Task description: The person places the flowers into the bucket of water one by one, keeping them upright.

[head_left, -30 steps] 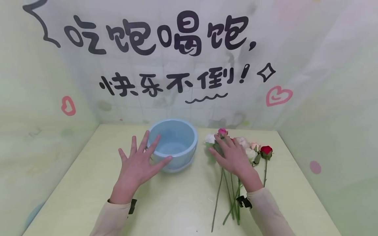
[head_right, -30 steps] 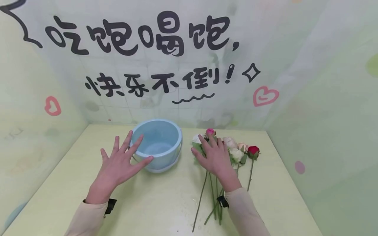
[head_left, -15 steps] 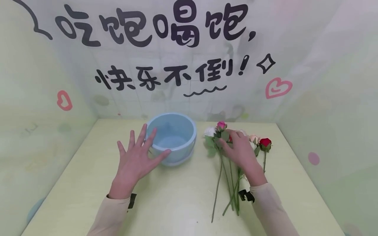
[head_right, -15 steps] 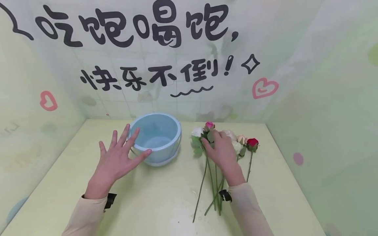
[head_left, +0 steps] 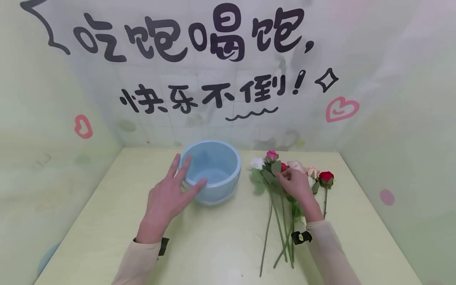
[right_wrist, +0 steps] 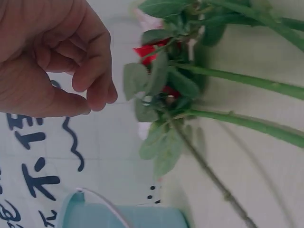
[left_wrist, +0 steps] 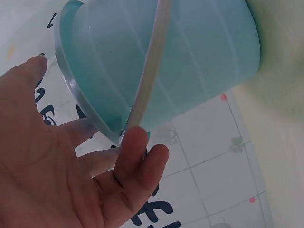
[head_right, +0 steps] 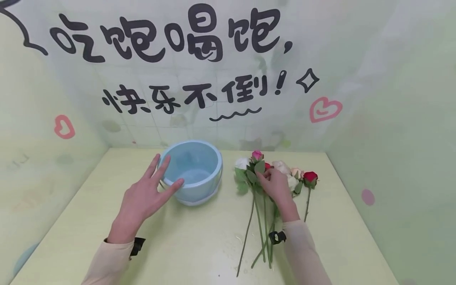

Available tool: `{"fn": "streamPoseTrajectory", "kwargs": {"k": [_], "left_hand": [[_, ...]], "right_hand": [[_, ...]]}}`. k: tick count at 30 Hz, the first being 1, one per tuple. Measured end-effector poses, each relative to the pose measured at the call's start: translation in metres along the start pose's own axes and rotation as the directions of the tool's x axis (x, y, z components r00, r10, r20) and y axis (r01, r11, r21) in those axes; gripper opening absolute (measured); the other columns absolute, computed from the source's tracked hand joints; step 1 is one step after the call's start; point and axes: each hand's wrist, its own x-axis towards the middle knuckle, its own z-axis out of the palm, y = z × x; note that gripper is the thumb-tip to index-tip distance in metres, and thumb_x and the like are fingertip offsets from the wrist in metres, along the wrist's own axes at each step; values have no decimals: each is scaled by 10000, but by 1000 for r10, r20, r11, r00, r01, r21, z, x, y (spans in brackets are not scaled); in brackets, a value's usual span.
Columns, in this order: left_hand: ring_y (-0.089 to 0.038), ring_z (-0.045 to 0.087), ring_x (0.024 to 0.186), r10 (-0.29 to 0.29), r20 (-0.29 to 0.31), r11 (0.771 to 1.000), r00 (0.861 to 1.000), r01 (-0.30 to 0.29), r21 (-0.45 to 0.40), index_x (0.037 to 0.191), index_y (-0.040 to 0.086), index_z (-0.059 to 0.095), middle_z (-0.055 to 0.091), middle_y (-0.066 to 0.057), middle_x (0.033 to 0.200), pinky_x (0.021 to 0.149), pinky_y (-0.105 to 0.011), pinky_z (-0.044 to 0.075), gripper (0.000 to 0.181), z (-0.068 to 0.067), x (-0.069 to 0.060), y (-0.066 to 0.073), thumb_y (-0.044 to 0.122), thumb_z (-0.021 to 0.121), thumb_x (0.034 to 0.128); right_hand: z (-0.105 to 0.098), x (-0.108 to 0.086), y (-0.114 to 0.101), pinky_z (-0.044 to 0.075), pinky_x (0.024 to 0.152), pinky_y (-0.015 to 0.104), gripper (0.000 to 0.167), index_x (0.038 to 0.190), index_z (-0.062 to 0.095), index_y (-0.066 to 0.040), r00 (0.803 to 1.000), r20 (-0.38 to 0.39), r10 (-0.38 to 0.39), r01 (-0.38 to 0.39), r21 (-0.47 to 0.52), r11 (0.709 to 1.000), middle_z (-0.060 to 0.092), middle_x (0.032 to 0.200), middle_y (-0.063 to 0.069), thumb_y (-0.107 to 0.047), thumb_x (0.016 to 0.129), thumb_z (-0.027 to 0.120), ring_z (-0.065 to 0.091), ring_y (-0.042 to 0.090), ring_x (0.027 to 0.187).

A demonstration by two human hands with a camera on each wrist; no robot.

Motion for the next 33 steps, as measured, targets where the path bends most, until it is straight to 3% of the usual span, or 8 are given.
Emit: {"fn": "streamPoseTrajectory", "kwargs": {"k": [5,14,23,29,33], "left_hand": [[-420,695,965,-13,-28,1000,1000,13,-20,1716,293,150,110,-46,1777,544,-357,413,1011,7,0,-1,885,385,931],[-341,647,796,-3,-45,1000,999,2,-30,1715,208,160,75,-25,1780,519,-339,396,1036,16,2,-4,853,418,946],[-448,680,1032,5,-61,998,998,-9,-64,1711,175,167,81,-32,1778,562,-370,445,1044,16,8,-3,843,426,951],[-504,616,1229,6,-40,994,999,-11,-107,1711,153,143,40,-44,1781,756,-538,543,1048,16,7,-4,828,429,962],[-502,589,1276,12,-27,991,1000,-15,-130,1711,146,123,4,-38,1782,816,-564,538,1052,17,6,-4,821,435,966]], "right_hand": [[10,5,13,579,649,401,350,1107,696,52,996,20,90,-91,75,993,716,821,124,-292,1066,645,725,342,707],[18,3,20,606,660,389,349,1038,721,55,980,113,162,-178,150,973,736,830,149,-292,1043,688,702,185,623],[23,0,19,608,633,333,305,1012,708,46,971,124,205,-226,187,956,731,810,113,-258,1030,712,700,150,616],[34,-5,26,596,606,305,298,1025,715,66,960,154,234,-265,238,934,720,751,97,-232,1025,717,687,132,581],[41,-7,32,585,595,278,319,1057,708,77,955,168,246,-287,292,913,727,788,110,-238,1017,730,681,115,585]]}}
